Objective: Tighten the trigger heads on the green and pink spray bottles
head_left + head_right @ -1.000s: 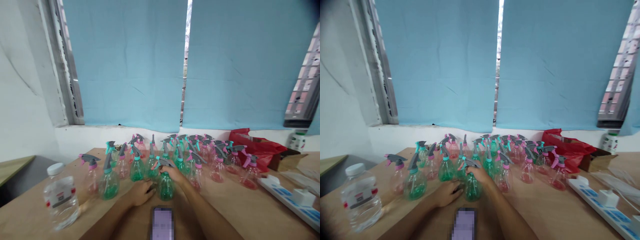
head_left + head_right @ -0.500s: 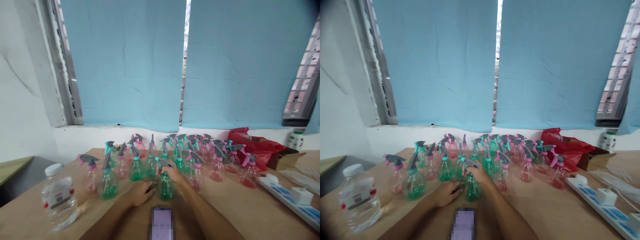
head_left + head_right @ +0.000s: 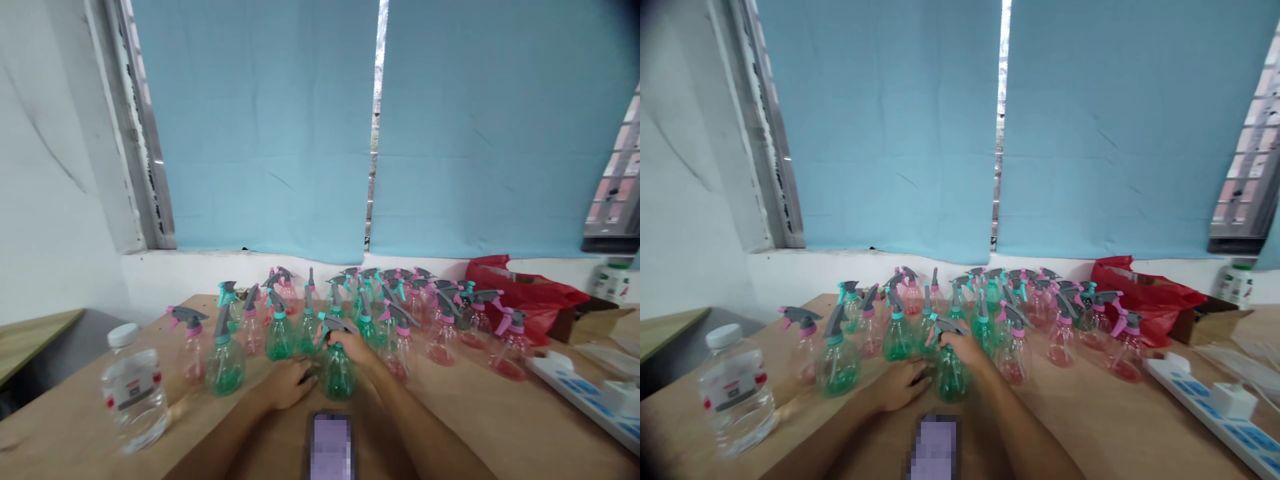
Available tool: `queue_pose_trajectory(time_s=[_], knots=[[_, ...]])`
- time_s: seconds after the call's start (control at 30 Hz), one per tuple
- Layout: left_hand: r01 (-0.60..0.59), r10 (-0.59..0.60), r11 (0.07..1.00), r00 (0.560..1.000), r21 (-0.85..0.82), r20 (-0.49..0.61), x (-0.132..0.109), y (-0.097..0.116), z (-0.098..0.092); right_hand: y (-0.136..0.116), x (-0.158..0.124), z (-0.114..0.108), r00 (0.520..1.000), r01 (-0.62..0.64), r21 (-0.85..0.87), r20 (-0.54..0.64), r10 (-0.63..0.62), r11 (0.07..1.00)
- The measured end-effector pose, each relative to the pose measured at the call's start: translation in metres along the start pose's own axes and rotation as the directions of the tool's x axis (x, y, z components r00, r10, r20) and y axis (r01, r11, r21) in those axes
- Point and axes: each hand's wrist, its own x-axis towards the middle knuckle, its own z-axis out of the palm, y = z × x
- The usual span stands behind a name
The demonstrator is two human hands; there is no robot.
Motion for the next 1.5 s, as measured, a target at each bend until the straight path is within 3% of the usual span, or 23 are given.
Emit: queue_pose_trajectory(time_s=[0.4, 0.87, 1.27, 1.5], knots=[[0.014, -0.014, 0.998, 1.0, 0.055, 0.003, 0.0005, -0.0024, 0.0025, -0.0056, -0.0005, 0.0006, 1.0, 0.02, -0.031, -0.008, -0.02, 0.999], [0.013, -0.013, 1.0, 1.0, -0.027, 0.009, -0.0001, -0.0039, 0.0025, -0.004, 0.0002, 0.0016, 0.998, -0.033, -0.003, -0.05, 0.033, 0.999], [0.001, -0.001, 1.0, 1.0, -0.005, 0.007, 0.0005, -0.0001, -0.001, -0.0072, 0.0008, 0.0014, 1.0, 0.014, -0.034, -0.003, -0.014, 0.999], [0.005, -0.004, 1.0, 1.0, 0.004, -0.006, -0.0001, -0.0026, 0.0017, -0.0053, -0.0008, 0.0043, 0.994, -0.05, -0.011, -0.094, 0.048, 0.999]])
